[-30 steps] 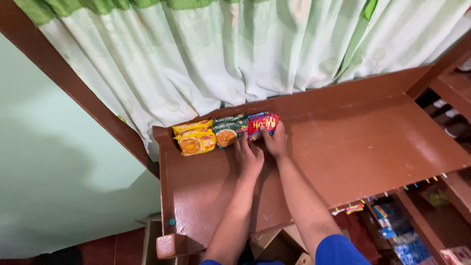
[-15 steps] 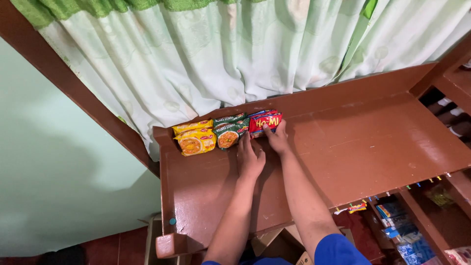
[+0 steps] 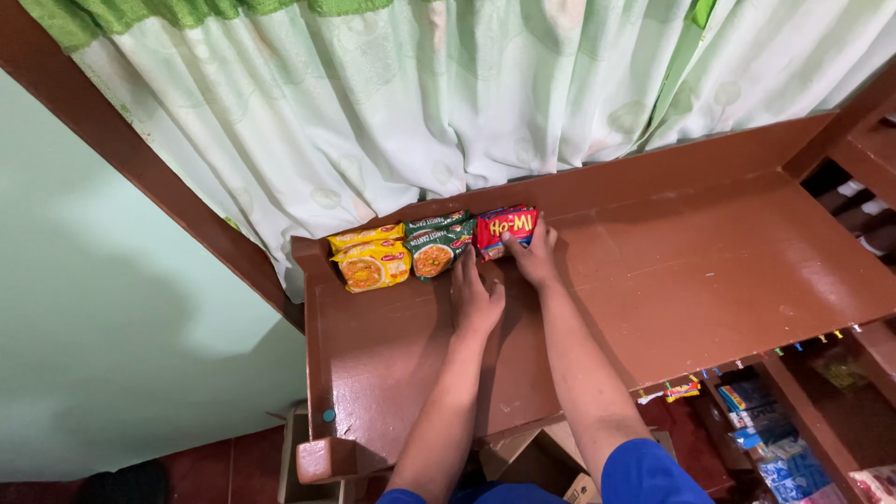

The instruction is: Organizing and stocking packaged food items from boxes onto store shelves.

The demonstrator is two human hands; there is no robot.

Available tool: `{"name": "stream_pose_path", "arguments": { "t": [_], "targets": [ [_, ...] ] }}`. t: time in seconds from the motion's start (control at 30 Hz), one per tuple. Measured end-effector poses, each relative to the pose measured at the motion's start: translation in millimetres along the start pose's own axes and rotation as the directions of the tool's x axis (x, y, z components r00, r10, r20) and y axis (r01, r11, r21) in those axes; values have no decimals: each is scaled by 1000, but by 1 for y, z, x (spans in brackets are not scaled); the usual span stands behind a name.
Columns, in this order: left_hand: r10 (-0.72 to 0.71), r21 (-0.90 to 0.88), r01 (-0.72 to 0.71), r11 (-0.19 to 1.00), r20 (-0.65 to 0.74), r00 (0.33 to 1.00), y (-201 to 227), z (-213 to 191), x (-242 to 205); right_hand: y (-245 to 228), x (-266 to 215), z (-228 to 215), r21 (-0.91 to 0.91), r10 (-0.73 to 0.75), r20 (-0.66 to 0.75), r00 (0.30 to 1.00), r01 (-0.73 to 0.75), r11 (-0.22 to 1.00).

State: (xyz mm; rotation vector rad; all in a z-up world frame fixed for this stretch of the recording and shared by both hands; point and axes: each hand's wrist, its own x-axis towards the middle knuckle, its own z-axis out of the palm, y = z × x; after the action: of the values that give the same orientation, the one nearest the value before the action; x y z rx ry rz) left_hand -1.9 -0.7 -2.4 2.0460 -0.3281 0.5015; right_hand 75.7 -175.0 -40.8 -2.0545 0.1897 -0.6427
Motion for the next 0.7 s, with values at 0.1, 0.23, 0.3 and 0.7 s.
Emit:
{"name": "stream_pose_path", "arguments": {
  "t": [0.1, 0.23, 0.3, 0.7],
  "targets": [
    [20, 0, -20, 1000, -26, 999, -3, 4, 4, 6, -7, 4, -53, -58, -62, 996, 55, 997],
    [-14, -17, 14, 1000, -16, 1000, 3, -2, 2, -14, -12, -2, -104, -80, -27, 996, 77, 992],
    [-36, -4, 36, 999, 16, 999, 5, -3, 4, -10, -11, -1, -76, -44, 23, 999, 46, 996],
    [72, -143, -96, 985, -168, 983, -6, 4, 4, -5, -19, -6, 95, -2, -157, 988, 17, 995]
  ]
}}
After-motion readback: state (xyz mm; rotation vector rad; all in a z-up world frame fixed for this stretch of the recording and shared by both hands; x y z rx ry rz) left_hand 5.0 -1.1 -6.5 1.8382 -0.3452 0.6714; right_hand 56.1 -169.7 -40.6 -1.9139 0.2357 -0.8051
